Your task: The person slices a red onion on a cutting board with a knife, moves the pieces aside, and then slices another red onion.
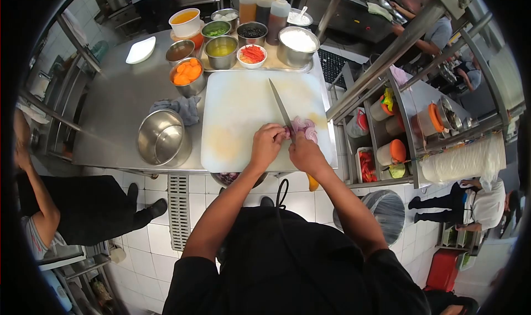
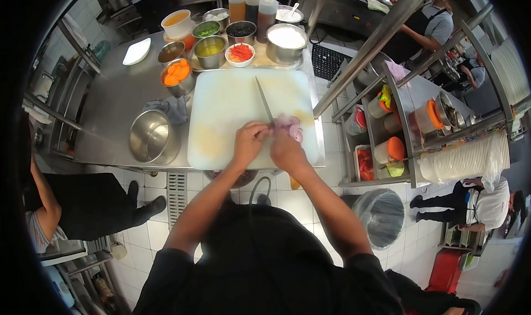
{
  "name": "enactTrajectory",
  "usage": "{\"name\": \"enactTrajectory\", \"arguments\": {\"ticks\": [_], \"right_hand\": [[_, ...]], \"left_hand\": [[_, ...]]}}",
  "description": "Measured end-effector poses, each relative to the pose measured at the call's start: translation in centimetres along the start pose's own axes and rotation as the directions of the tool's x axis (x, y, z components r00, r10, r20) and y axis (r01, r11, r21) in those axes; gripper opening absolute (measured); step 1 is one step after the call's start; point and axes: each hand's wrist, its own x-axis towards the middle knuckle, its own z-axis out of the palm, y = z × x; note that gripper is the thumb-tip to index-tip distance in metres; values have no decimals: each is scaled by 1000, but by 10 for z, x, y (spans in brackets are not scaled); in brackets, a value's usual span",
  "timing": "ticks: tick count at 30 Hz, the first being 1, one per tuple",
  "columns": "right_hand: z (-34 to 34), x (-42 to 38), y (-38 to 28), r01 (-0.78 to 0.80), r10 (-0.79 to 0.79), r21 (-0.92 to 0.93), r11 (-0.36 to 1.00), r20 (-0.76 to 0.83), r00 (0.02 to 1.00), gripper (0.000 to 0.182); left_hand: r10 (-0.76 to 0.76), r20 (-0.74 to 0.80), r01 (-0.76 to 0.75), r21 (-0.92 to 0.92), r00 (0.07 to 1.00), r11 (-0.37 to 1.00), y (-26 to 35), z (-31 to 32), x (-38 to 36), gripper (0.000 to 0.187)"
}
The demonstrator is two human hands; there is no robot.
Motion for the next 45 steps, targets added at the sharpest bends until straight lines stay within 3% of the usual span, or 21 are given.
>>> {"name": "enactTrajectory", "arguments": {"ticks": [2, 5, 8, 11, 14, 17, 20, 23, 26, 29, 32, 38, 41, 44, 45], "right_hand": [[-9, -5, -4, 8, -8, -16, 1000, -3, 1000, 33], [-50, -16, -33, -134, 92, 196, 971, 209, 974, 32], [-4, -10, -6, 29, -24, 132, 991, -38, 999, 27], [14, -5, 2, 64, -61, 26, 998, -110, 992, 27], [0, -10, -1, 126, -118, 57, 990, -117, 986, 27], [-2, -11, 13, 87, -79, 46, 995, -153, 985, 27], [-2, -8, 25, 8, 1, 66, 998, -132, 991, 27], [-4, -6, 26, -10, 22, 105, 994, -116, 993, 28], [-4, -13, 21, 119, -97, 92, 989, -212, 972, 28], [3, -10, 25, 108, -84, 131, 985, -179, 980, 29], [-3, -13, 22, 100, -86, 120, 988, -120, 989, 28], [-26, -21, 6, 2, -11, 188, 982, 46, 999, 26], [-9, -19, 11, -9, 12, 189, 982, -15, 1000, 26], [9, -9, 22, 104, -95, 83, 991, -100, 990, 26], [-2, -7, 19, 78, -72, 119, 990, -50, 996, 27]], "left_hand": [[-15, 30, 14, 14, 999, 1000, 5, -3, -2, 7], [-22, 47, 21, 15, 999, 1000, 1, -1, -2, 8], [-15, 47, 15, 8, 999, 1000, -3, -1, -2, 10], [-7, 9, 7, 14, 1000, 1000, -8, 3, -4, 10], [-20, 46, 19, 36, 999, 999, -7, 0, -2, 11], [-135, 92, 135, 4, 987, 991, 9, -2, 3, 9], [272, 138, -285, 82, 952, 955, 3, -2, 18, 14], [160, 474, -275, 183, 866, 944, -10, -12, 35, 14], [-184, 370, 41, 363, 910, 931, 17, -19, 39, 14], [-413, 268, 354, 243, 870, 903, 20, -13, 29, 17], [-535, 182, 539, 28, 825, 842, 2, 6, 14, 20], [-576, 145, 577, 36, 805, 816, 31, 2, 13, 18], [-588, 147, 600, -55, 796, 798, 27, 4, 10, 18], [-569, 156, 588, -141, 808, 796, 23, 5, 7, 18], [-570, 158, 589, -141, 806, 795, 25, 4, 10, 17]]}}
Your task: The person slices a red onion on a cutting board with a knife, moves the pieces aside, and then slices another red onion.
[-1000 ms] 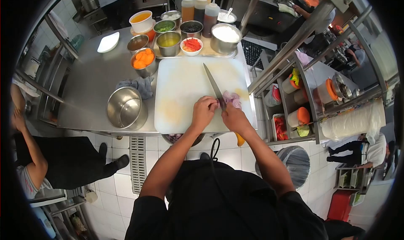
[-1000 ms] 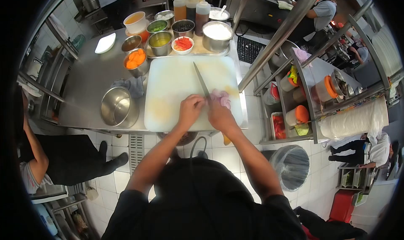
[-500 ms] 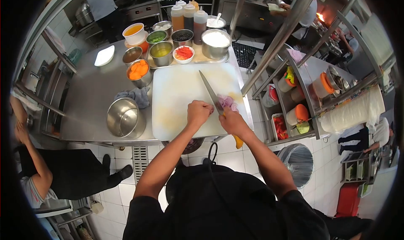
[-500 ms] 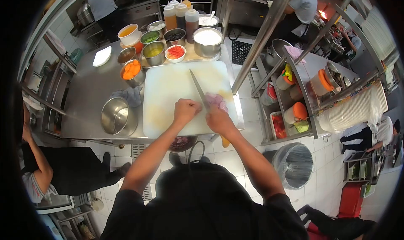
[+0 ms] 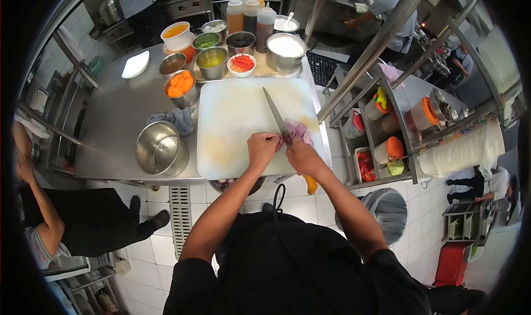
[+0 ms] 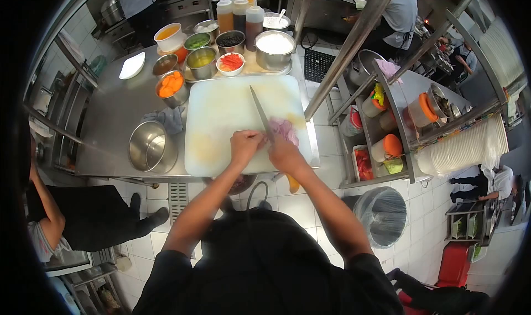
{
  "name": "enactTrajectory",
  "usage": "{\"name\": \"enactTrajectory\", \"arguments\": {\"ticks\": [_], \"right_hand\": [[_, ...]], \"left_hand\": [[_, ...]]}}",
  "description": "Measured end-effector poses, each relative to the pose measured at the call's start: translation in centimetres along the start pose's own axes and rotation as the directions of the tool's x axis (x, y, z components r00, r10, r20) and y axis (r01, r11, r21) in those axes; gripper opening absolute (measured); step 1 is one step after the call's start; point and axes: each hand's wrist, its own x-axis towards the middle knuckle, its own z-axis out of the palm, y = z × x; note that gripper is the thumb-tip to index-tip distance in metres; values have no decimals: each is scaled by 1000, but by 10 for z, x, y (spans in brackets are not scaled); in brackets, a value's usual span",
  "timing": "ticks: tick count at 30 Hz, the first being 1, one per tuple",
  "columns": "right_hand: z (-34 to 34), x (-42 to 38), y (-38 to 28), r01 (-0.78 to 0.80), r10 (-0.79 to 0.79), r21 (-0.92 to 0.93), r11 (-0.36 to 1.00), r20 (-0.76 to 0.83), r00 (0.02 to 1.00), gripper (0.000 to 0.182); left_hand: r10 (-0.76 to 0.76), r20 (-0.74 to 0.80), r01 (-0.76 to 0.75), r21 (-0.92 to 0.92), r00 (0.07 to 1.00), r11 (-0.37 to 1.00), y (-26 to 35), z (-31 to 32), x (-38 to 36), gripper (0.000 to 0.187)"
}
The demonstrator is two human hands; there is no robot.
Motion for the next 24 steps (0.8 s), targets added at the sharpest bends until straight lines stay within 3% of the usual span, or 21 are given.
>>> {"name": "enactTrajectory", "arguments": {"ticks": [2, 4, 6, 8, 10, 11, 16, 21, 23, 24], "right_hand": [[-21, -2, -14, -77, 68, 79, 994, 100, 993, 27], [-19, -5, -18, -70, 65, 68, 995, 71, 995, 28], [-5, -6, -12, 35, -35, -9, 999, -46, 998, 28], [23, 1, 9, 215, -253, -181, 960, -224, 941, 28], [-7, 4, -12, -3, 3, -4, 1000, -3, 1000, 28], [-20, 1, -22, -137, 128, 65, 988, 121, 984, 27], [8, -2, -9, 48, -48, 0, 999, -60, 997, 28], [-25, -1, -32, -125, 117, 64, 990, 109, 987, 29], [15, 5, -2, 125, -131, -52, 991, -140, 981, 29], [23, 5, -3, 237, -264, -133, 962, -251, 931, 29]], "left_hand": [[-15, 17, 15, 16, 1000, 1000, 5, -4, -5, 17], [2, 12, -2, -8, 1000, 1000, 2, -4, -3, 17], [13, 5, -13, -46, 1000, 999, -3, -2, -2, 18], [22, -8, -22, -101, 1000, 995, -7, 0, -2, 17], [-1, 13, 1, -49, 1000, 999, -4, -4, -2, 19], [-14, 31, 15, -19, 999, 1000, -4, -5, -3, 20], [28, 10, -27, -89, 1000, 996, -10, -1, -3, 21], [27, 16, -26, -20, 1000, 999, -1, -5, -3, 19], [42, 13, -42, 13, 999, 999, -3, -5, -5, 19], [38, 15, -38, -10, 999, 999, -6, -3, -4, 19]]}}
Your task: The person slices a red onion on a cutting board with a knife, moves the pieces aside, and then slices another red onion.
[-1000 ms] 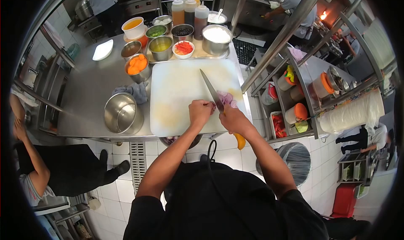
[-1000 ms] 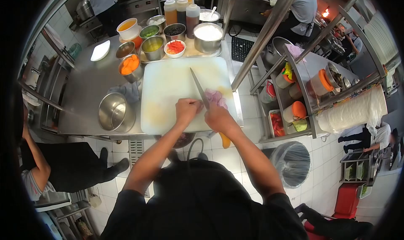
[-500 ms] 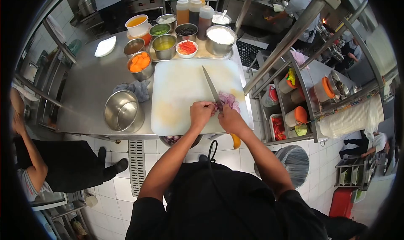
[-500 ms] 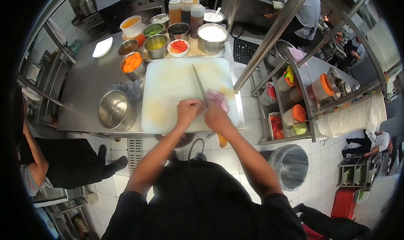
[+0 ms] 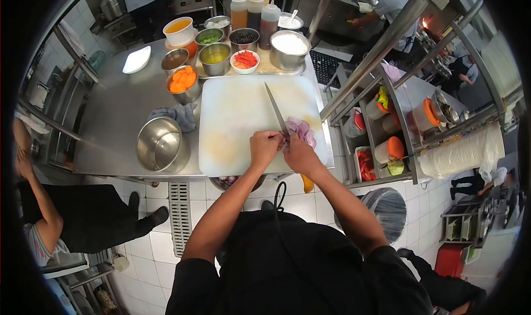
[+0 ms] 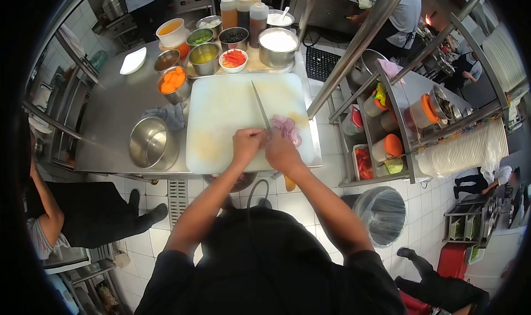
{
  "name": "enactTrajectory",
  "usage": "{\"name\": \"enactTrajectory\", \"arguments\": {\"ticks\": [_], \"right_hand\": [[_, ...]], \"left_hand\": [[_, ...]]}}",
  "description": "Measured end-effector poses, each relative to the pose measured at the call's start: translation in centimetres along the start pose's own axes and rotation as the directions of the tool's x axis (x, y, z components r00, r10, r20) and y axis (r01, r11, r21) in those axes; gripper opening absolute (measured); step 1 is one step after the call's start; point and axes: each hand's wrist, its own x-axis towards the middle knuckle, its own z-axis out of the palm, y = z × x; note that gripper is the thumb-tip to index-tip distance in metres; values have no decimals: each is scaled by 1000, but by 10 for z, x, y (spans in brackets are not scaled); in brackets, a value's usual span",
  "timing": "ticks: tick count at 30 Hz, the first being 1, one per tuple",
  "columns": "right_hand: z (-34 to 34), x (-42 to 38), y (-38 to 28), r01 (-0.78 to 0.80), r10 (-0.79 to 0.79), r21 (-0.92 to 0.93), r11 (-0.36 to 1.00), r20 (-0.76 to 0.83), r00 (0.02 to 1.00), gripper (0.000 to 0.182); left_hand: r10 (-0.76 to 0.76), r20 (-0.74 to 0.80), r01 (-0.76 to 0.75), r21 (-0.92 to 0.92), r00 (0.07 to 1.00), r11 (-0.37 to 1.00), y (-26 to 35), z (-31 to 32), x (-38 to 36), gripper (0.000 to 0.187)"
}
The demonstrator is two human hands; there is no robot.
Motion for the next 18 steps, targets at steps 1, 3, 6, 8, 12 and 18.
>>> {"name": "enactTrajectory", "arguments": {"ticks": [1, 3, 6, 8, 12, 18], "right_hand": [[-1, 2, 4, -80, 78, 21, 997, 83, 994, 30], [-14, 9, 6, -234, 215, 45, 971, 260, 942, 31], [-62, 17, -43, -473, 382, 125, 872, 432, 817, 32], [-12, 4, -5, -205, 194, 38, 978, 193, 962, 32], [-24, 10, -2, -224, 203, 42, 974, 293, 934, 32], [-9, 6, -10, -172, 169, 5, 985, 166, 972, 32]], "left_hand": [[-2, 0, 2, -22, 1000, 1000, -3, 1, 1, 19], [-6, -1, 6, -11, 1000, 1000, -4, -1, 1, 19], [-10, 4, 10, 43, 1000, 999, 7, -4, -1, 19], [-12, -21, 13, 22, 1000, 1000, 8, -2, -3, 18], [-6, -6, 6, 29, 1000, 1000, 1, -3, -2, 19], [0, -24, 0, 12, 1000, 1000, -2, 0, 3, 18]]}}
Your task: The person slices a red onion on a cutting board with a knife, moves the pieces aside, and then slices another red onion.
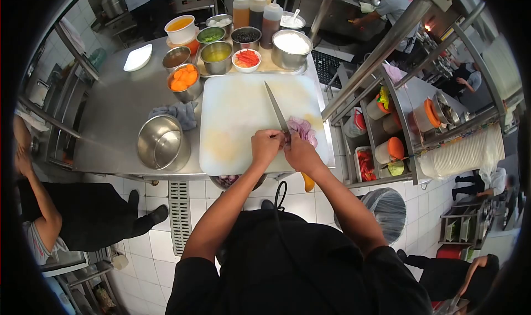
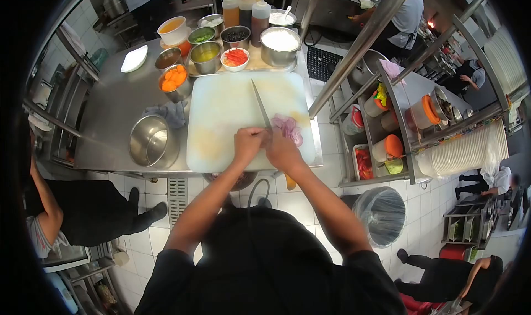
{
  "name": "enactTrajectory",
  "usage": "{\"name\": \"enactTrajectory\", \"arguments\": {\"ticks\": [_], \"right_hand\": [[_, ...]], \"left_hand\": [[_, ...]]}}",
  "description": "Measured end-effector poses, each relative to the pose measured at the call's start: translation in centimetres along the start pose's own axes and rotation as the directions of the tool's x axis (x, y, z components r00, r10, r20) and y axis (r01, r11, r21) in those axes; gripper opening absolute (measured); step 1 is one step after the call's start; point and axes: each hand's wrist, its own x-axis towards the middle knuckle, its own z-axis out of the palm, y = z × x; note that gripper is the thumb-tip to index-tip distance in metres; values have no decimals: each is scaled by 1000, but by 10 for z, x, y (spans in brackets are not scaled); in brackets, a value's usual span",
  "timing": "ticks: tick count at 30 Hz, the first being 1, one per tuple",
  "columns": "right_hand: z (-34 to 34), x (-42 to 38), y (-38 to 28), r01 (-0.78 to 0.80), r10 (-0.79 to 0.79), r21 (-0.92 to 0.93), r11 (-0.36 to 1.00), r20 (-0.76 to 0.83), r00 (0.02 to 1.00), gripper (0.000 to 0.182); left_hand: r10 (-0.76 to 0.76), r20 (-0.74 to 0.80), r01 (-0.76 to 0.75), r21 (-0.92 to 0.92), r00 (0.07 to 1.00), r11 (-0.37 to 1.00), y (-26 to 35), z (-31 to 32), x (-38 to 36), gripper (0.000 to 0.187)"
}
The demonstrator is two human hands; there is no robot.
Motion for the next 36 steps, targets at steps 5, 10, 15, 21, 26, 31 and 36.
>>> {"name": "enactTrajectory", "arguments": {"ticks": [5, 10, 15, 21, 26, 31, 36], "right_hand": [[-36, 1, -18, -200, 169, 110, 974, 242, 955, 33], [-55, -6, -37, -282, 225, 151, 948, 312, 923, 33], [-57, -8, -42, -290, 226, 182, 940, 307, 925, 36], [-12, 4, -9, -166, 148, 92, 982, 182, 972, 50], [-48, 0, -31, -260, 217, 125, 958, 280, 935, 34], [-56, -7, -40, -308, 243, 182, 934, 309, 920, 33], [-57, -8, -43, -327, 262, 173, 929, 319, 911, 31]], "left_hand": [[22, -11, -21, 64, 1000, 998, 4, 0, -3, 18], [33, 21, -34, 47, 999, 998, 5, -2, -3, 17], [34, 18, -34, 14, 999, 999, 7, -2, -5, 17], [38, -22, -37, 30, 999, 999, 3, 1, -4, 17], [21, -10, -21, 11, 1000, 1000, 4, 0, -4, 18], [40, 8, -41, 72, 999, 997, 7, -1, -4, 17], [50, 5, -50, 81, 999, 995, 8, -1, -5, 16]]}}
